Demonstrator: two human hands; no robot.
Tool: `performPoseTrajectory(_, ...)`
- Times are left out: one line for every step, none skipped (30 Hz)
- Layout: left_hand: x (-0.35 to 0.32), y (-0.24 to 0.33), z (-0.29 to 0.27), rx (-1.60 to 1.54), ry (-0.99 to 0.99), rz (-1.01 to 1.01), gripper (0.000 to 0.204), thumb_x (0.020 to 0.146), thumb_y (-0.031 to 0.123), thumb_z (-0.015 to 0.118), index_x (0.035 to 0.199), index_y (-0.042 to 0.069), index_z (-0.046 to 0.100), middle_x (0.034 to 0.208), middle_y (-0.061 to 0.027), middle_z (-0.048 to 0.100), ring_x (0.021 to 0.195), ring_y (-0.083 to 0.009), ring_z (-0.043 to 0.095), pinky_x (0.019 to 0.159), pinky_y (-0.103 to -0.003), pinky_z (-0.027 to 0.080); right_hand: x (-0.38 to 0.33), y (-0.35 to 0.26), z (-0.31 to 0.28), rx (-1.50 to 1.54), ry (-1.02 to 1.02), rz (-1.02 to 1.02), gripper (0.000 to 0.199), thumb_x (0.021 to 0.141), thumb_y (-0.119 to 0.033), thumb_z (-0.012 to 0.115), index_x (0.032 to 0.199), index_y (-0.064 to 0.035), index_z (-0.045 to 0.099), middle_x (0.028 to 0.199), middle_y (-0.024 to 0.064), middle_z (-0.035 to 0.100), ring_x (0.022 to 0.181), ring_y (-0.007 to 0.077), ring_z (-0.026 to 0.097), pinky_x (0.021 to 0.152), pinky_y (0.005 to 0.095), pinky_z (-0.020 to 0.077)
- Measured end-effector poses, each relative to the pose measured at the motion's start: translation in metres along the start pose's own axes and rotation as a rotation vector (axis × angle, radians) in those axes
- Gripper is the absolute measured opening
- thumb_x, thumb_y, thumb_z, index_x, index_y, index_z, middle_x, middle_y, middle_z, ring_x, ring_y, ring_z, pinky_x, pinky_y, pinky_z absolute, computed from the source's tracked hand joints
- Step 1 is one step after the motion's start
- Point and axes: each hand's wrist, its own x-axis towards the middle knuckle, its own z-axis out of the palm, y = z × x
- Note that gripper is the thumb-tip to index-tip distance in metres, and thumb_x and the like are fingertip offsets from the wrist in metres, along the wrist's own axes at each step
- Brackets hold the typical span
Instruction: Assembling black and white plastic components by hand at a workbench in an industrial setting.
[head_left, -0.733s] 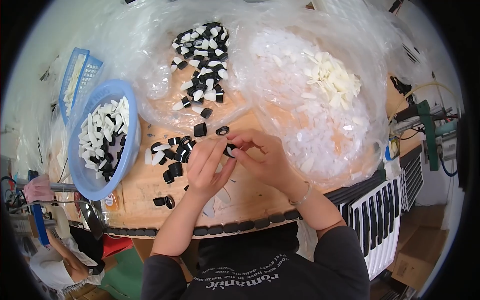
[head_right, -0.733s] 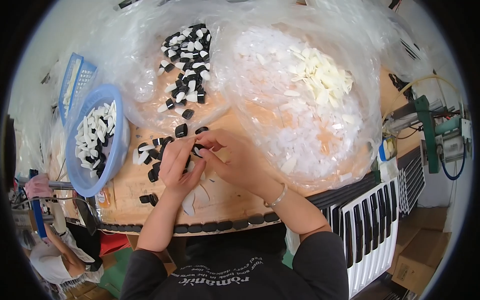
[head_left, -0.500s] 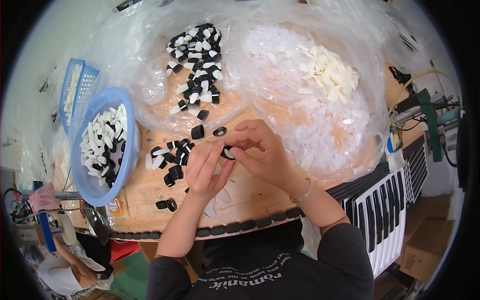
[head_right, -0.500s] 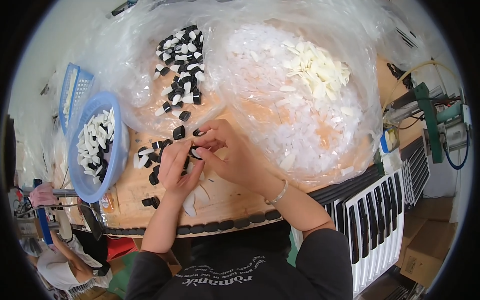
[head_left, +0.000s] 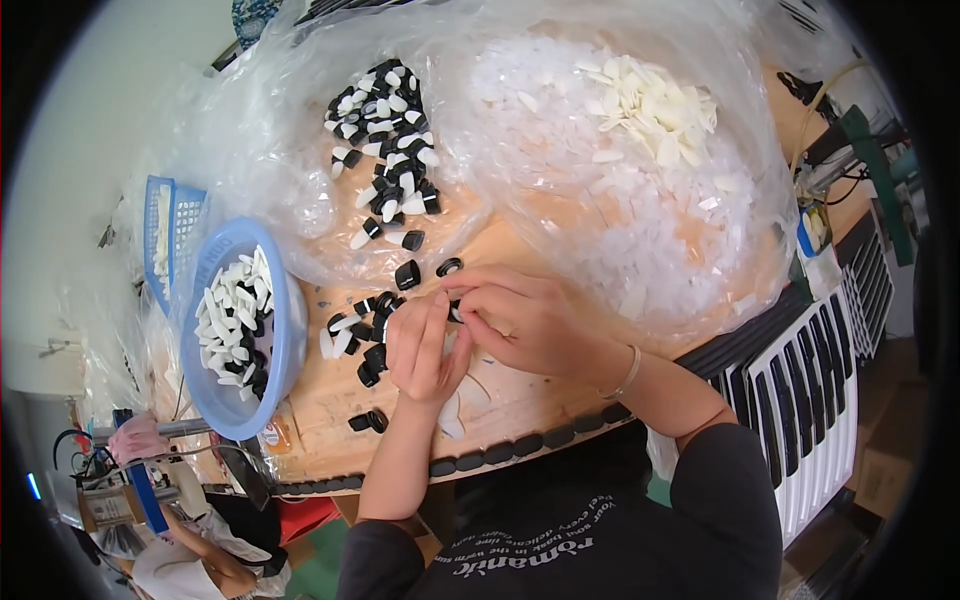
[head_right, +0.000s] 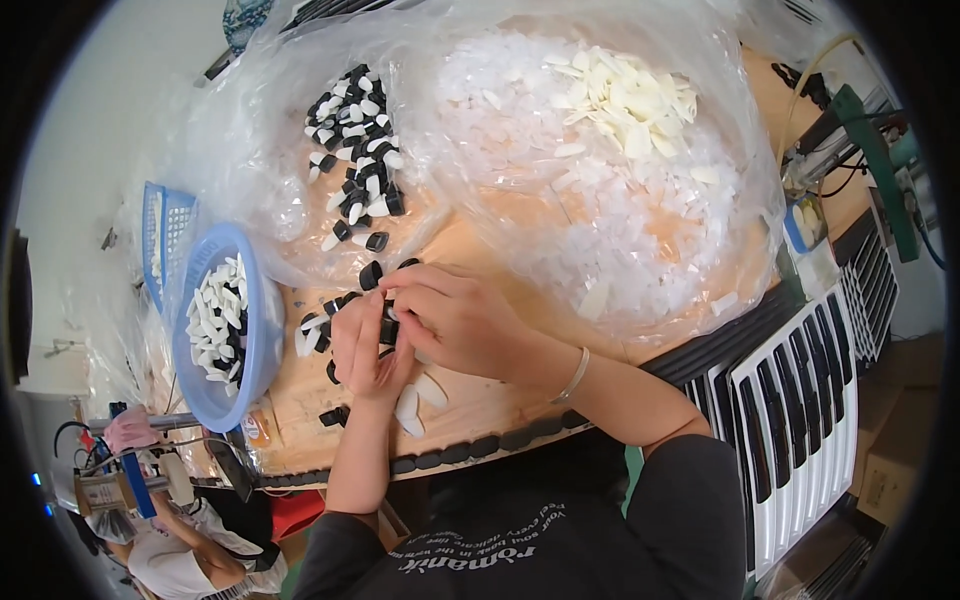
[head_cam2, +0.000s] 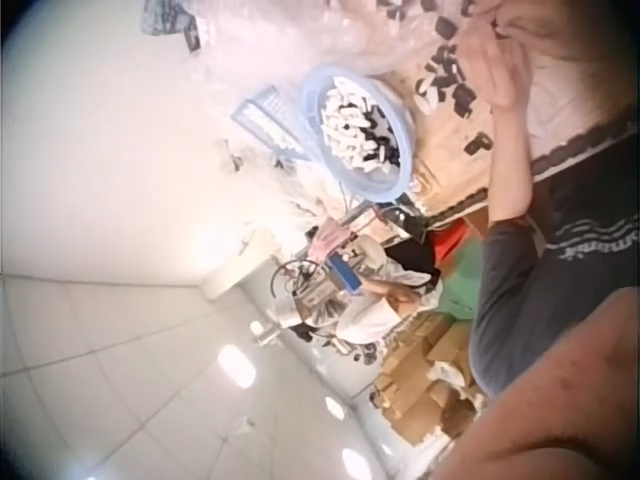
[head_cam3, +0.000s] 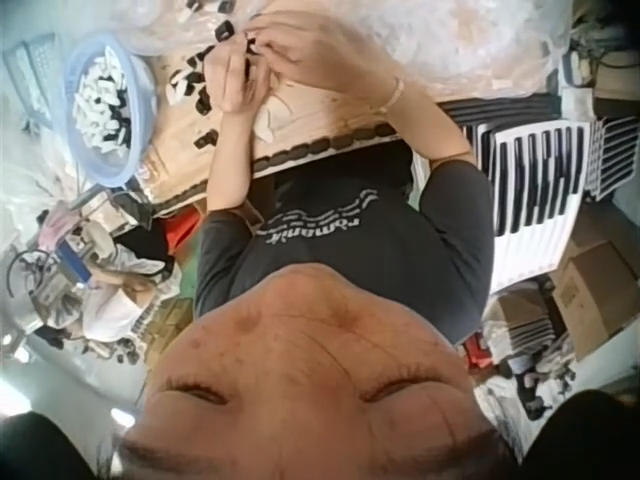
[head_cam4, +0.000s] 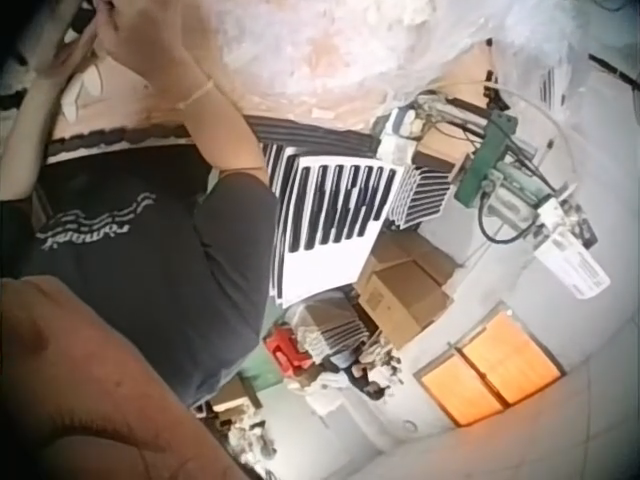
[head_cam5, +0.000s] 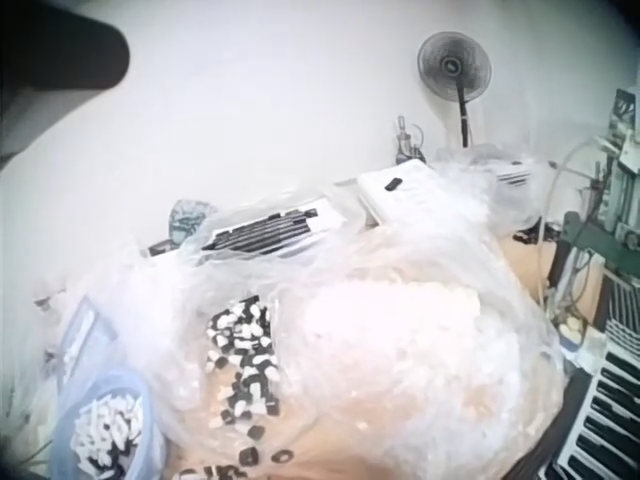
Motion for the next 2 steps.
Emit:
performPoseTrajectory(0.0000,0.0001,-0.0004,-0.001,-0.003,0.000,0.046,0.063,-0.003,0.077,0.107,-0.007,0.063,0.095,-0.0189,0.065,0.083,-0.0332,0.063,0.074,-0.038,0.052,-0.0010,0.0003,0.0016,0.022,-0.019,0.045,0.011,0.074,0.002,0.067,0.083,-0.0033,0.062,0.105,0.0120,0.067,0.086,0.0226,0.067,0.071,0.0292,0.0544)
performPoseTrajectory(0.0004,0.0002,-0.0006,-0.013,-0.013,0.004,0.047,0.064,-0.003,0.077,0.108,-0.007,0.062,0.097,-0.0194,0.065,0.084,-0.0339,0.063,0.076,-0.038,0.052,-0.0018,0.0000,0.0015,0.024,-0.018,0.047,0.011,0.074,0.002,0.067,0.083,-0.0033,0.062,0.105,0.0120,0.067,0.086,0.0226,0.067,0.071,0.0292,0.0544)
